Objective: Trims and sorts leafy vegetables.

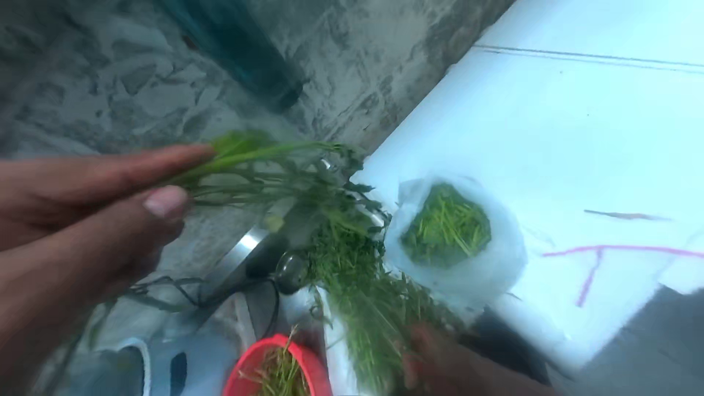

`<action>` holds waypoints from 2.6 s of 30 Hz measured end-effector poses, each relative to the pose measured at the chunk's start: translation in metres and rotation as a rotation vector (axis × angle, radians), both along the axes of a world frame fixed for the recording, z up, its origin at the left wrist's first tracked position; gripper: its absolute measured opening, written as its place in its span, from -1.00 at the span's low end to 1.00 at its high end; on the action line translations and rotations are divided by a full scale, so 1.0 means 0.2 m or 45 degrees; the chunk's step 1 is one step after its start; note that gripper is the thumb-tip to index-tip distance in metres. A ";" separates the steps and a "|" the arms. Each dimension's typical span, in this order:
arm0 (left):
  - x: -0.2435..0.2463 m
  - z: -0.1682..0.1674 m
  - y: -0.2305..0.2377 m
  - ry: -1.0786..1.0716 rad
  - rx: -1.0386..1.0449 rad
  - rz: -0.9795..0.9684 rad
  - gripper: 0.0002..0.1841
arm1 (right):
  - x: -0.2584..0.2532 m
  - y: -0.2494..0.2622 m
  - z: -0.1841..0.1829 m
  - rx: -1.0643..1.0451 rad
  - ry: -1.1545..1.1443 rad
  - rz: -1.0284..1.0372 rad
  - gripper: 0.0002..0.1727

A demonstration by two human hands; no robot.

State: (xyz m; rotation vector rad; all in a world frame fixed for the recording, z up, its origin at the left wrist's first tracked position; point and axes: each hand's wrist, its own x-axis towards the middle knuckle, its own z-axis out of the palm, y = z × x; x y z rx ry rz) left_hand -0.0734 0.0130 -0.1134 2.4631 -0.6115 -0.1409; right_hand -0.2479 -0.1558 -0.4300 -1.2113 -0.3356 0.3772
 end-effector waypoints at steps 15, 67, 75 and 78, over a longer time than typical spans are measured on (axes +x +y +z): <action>-0.01 -0.62 -0.15 -0.004 0.834 -0.784 -0.57 | -0.01 0.05 -0.28 0.784 0.483 -0.293 0.00; 0.08 -0.92 -0.42 0.018 1.215 -0.988 -0.63 | 0.16 -0.03 -0.17 0.505 0.754 -0.641 -0.55; 0.17 -0.91 -0.42 -0.007 1.052 -0.973 -0.61 | 0.14 -0.02 -0.23 0.465 0.723 -0.687 -0.56; 0.19 -0.89 -0.44 -0.051 0.857 -0.896 -0.60 | 0.11 0.02 -0.25 0.579 0.611 -0.470 -0.40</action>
